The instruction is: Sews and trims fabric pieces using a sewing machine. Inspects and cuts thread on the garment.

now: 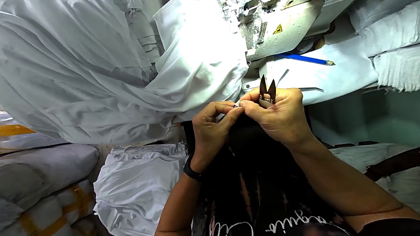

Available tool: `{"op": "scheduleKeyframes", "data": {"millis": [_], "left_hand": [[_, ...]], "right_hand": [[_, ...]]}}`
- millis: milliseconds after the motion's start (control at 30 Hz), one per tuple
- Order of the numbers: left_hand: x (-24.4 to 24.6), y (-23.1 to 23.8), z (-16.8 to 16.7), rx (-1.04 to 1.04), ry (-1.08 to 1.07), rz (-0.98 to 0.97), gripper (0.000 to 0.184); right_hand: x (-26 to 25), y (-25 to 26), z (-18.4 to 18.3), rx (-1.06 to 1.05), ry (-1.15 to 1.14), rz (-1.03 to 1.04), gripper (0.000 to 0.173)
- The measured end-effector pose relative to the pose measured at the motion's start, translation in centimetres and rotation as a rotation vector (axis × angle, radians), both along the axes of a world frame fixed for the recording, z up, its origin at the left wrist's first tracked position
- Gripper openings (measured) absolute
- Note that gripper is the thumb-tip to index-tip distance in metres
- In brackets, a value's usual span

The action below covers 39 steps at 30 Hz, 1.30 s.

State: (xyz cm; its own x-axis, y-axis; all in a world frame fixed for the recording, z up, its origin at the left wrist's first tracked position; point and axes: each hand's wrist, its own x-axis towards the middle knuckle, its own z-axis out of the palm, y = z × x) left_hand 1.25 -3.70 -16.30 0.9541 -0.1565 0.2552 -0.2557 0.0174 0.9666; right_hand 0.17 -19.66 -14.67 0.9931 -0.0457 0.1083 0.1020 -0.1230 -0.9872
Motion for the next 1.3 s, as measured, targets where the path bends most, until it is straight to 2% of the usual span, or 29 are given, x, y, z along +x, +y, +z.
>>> {"op": "scheduleKeyframes", "data": {"millis": [233, 267, 333, 367, 500, 600, 1033, 1200, 1300], "left_hand": [[0.0, 0.3, 0.2, 0.01, 0.078, 0.017, 0.013], [0.0, 0.3, 0.1, -0.007, 0.082, 0.041, 0.013], [0.0, 0.3, -0.1, -0.043, 0.086, 0.084, 0.014], [0.0, 0.3, -0.3, -0.062, 0.084, 0.099, 0.015], [-0.2, 0.2, -0.5, -0.108, 0.046, 0.123, 0.017], [-0.2, 0.0, -0.6, -0.111, 0.009, 0.138, 0.017], [-0.1, -0.2, -0.9, -0.092, -0.032, 0.156, 0.017], [0.6, 2.0, 0.4, 0.092, 0.029, -0.002, 0.008], [1.0, 3.0, 1.3, 0.192, 0.074, -0.07, 0.008]], "right_hand": [[0.1, -0.2, -0.3, -0.048, -0.012, 0.039, 0.005], [0.1, -0.4, -0.5, -0.085, -0.016, 0.064, 0.01], [0.0, -0.6, -0.8, -0.145, 0.044, 0.116, 0.029], [-0.2, -0.6, -1.1, -0.128, 0.074, 0.128, 0.031], [-1.2, 0.4, -1.8, 0.137, 0.149, 0.164, 0.01], [-1.4, 1.0, -2.1, 0.315, 0.192, 0.145, 0.011], [-1.2, 1.6, -2.2, 0.347, 0.13, 0.095, 0.005], [-0.2, -0.6, -1.3, 0.252, 0.093, 0.178, 0.002], [1.1, -2.4, -0.3, 0.083, 0.073, 0.339, 0.028]]}}
